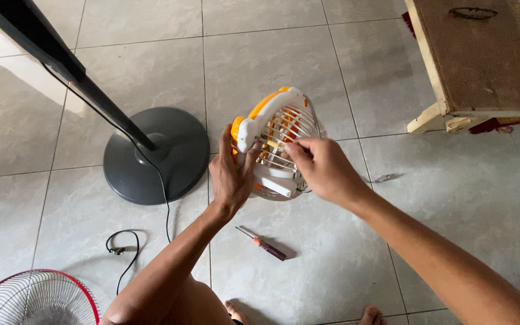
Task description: The person disassembles a small yellow and white electric fan using a screwdriver. They remove the front grille, the fan blades, and the rear grille, placing the parts on the floor.
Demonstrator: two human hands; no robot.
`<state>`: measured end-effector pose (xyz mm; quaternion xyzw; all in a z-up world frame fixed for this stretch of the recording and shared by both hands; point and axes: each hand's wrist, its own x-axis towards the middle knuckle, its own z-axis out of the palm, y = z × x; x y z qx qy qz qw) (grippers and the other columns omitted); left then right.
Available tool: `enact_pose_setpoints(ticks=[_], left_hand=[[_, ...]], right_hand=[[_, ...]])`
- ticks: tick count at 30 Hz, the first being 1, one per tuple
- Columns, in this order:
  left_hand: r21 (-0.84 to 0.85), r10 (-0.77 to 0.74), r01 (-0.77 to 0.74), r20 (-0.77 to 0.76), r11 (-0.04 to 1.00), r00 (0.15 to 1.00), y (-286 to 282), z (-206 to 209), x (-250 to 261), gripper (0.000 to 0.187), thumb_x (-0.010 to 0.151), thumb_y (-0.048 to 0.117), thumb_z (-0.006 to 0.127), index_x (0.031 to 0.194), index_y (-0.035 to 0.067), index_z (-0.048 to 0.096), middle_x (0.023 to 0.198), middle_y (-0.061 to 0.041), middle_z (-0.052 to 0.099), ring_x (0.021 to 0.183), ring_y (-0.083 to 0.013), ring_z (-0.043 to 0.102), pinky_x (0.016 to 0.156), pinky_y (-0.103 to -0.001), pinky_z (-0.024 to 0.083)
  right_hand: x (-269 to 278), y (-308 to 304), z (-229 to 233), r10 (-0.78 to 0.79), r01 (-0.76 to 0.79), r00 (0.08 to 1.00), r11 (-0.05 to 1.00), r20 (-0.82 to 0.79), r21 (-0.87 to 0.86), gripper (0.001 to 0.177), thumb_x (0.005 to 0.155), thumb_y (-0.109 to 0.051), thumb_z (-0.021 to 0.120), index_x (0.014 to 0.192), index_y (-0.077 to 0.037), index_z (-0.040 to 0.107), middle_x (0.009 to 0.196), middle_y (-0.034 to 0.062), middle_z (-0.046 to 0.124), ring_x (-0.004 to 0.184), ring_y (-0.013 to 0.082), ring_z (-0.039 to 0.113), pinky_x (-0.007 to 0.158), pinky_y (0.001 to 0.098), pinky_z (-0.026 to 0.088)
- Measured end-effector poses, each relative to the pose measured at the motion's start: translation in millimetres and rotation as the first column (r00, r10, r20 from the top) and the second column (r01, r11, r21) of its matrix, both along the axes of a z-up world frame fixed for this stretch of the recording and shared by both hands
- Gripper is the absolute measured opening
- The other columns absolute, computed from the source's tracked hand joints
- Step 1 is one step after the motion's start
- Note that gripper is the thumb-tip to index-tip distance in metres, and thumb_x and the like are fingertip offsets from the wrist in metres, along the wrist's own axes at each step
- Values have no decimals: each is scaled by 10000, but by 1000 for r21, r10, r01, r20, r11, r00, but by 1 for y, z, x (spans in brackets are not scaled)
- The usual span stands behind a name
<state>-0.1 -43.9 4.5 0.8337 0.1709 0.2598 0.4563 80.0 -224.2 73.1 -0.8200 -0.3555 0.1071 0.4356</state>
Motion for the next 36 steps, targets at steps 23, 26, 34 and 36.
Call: enact_pose_setpoints(ticks=[23,26,34,36], left_hand=[[73,-13,8,74,997,997,-1,1,-3,629,963,328,737,1440,67,420,983,-205,772,769,-345,778,636,-433,611],[81,-2,-6,94,997,996,-2,3,-4,633,975,330,726,1450,58,409,986,-208,767,781,-337,780,637,-427,618],[52,-9,4,102,999,995,1,9,-6,636,969,324,729,1449,62,405,1050,-210,758,832,-344,788,666,-425,635],[57,18,-23,102,998,995,3,12,-6,638,963,320,732,1451,66,409,1060,-216,755,840,-351,787,666,-428,636]], right_hand=[[11,-6,-7,38,94,539,990,-841,105,381,1030,-338,618,872,6,664,546,-78,412,419,24,373,326,196,277],[-2,-8,-7,169,-133,793,986,586,-104,208,1043,-175,670,910,-24,616,675,25,579,537,125,566,473,265,428],[-7,0,16,-57,88,970,988,-236,123,310,994,-313,651,988,-6,688,656,13,618,466,56,506,366,215,360],[0,1,23,-81,153,719,987,-690,44,414,972,-402,573,936,-6,689,586,1,576,392,51,416,307,213,280]])
